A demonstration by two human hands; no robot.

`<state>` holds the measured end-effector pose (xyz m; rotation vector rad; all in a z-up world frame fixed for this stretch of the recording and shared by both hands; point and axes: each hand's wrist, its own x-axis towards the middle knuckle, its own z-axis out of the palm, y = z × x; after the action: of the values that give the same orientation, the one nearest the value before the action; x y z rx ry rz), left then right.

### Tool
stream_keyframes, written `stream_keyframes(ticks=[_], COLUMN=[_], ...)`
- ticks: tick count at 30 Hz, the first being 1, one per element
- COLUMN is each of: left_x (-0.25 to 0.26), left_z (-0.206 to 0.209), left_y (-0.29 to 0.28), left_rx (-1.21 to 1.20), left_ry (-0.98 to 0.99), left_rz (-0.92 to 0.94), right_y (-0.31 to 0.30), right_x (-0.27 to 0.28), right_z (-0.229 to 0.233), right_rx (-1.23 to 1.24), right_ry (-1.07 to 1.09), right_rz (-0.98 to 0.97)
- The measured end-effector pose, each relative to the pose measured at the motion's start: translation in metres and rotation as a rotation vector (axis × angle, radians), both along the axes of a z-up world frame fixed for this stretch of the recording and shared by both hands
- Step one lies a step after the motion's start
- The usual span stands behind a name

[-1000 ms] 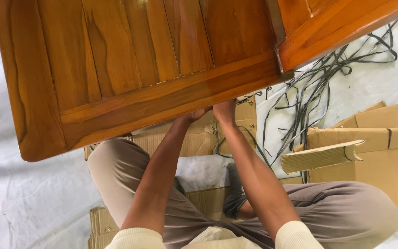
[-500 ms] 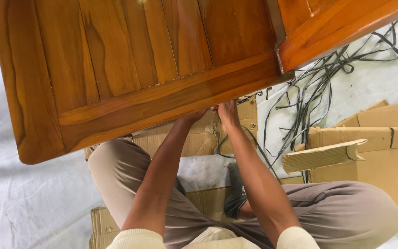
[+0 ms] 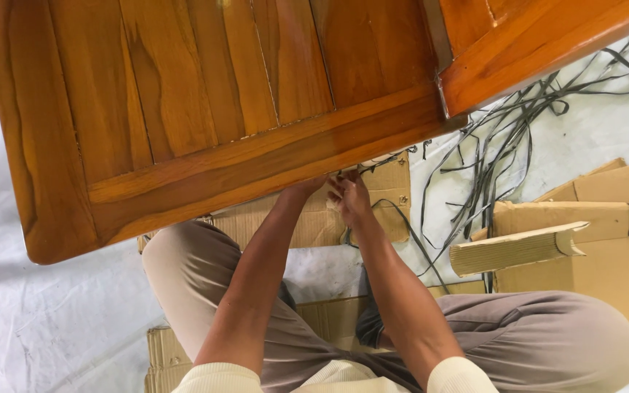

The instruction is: Packaging a wooden chair with cardboard and plastic ties.

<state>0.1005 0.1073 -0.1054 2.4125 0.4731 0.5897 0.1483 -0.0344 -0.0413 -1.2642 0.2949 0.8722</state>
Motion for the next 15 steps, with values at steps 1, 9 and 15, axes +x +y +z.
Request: stream_keyframes(ticks=[1,9,15], left_x=[-0.001,-0.009,-0.021], left_z=[0.006,0.043,0.060], left_y=[0.000,0.005,0.002], left_rx=[-0.007,-0.059,-0.110], left_ry=[0.005,0.043,0.066], left_rz=[-0.003,-0.022,-0.040], right_y=[0.003,0.001,-0.003], right_x=[0.001,0.014,-0.001], right_z=[-0.001,-0.123,-0.059], right_rx=[0.002,0.283,0.249], right_ry=[0.090,0.102,0.084], right_rz=[-0.006,0.129,0.102])
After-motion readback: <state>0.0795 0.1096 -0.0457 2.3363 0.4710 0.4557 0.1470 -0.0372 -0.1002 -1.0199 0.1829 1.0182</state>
